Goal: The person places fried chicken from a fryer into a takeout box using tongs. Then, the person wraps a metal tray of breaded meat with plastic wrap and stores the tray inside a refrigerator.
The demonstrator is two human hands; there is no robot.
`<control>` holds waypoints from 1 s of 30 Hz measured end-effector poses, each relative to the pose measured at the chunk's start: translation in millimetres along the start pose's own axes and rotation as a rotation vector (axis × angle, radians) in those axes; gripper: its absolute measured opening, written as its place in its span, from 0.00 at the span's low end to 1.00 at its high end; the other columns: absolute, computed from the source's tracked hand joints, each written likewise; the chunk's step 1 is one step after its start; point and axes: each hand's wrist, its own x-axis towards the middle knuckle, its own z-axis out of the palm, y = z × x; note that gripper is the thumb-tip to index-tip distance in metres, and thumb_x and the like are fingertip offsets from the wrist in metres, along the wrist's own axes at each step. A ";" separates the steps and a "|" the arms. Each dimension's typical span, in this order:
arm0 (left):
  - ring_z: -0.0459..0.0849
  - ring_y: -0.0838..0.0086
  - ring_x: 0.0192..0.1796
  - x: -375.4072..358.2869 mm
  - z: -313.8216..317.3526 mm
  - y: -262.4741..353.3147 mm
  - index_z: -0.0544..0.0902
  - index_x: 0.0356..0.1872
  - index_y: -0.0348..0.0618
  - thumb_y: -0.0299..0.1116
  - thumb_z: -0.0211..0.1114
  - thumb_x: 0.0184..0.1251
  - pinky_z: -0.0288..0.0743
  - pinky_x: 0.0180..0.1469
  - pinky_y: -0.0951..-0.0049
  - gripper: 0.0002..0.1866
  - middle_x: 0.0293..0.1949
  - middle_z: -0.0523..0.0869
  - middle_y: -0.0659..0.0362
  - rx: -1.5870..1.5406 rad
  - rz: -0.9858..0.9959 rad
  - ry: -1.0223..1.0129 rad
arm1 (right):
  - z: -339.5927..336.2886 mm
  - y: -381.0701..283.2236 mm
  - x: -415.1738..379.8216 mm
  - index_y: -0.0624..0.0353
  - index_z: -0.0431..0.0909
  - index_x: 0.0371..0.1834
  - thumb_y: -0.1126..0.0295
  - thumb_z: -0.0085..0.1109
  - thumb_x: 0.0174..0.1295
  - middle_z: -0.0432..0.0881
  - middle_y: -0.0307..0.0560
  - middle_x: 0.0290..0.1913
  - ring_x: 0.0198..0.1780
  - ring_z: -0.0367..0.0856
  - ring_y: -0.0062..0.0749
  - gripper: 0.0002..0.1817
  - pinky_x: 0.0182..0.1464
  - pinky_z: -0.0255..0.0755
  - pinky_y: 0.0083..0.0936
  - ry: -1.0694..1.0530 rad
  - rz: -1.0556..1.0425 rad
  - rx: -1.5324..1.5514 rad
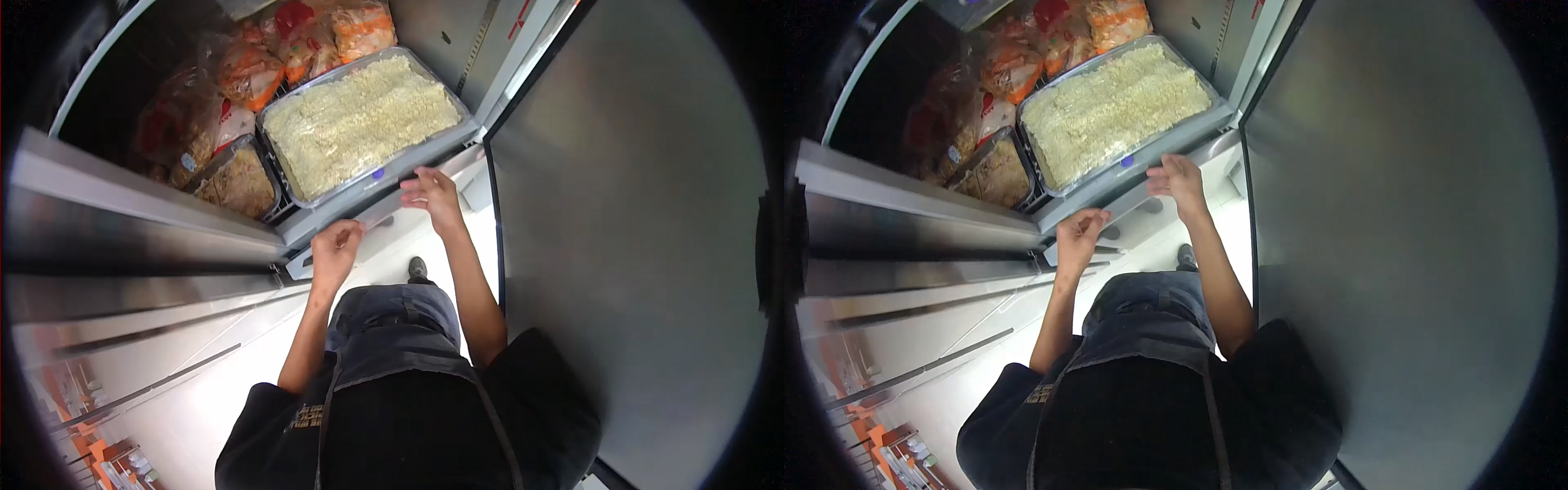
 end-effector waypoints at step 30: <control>0.73 0.57 0.54 -289.7 -11.8 35.7 0.51 0.68 0.38 0.31 0.67 0.55 0.76 0.47 0.63 0.42 0.67 0.58 0.49 0.051 -0.076 -0.200 | -288.4 334.6 -586.8 0.66 0.78 0.23 0.61 0.51 0.58 0.82 0.52 0.23 0.18 0.81 0.35 0.17 0.18 0.77 0.31 0.646 1.047 -0.615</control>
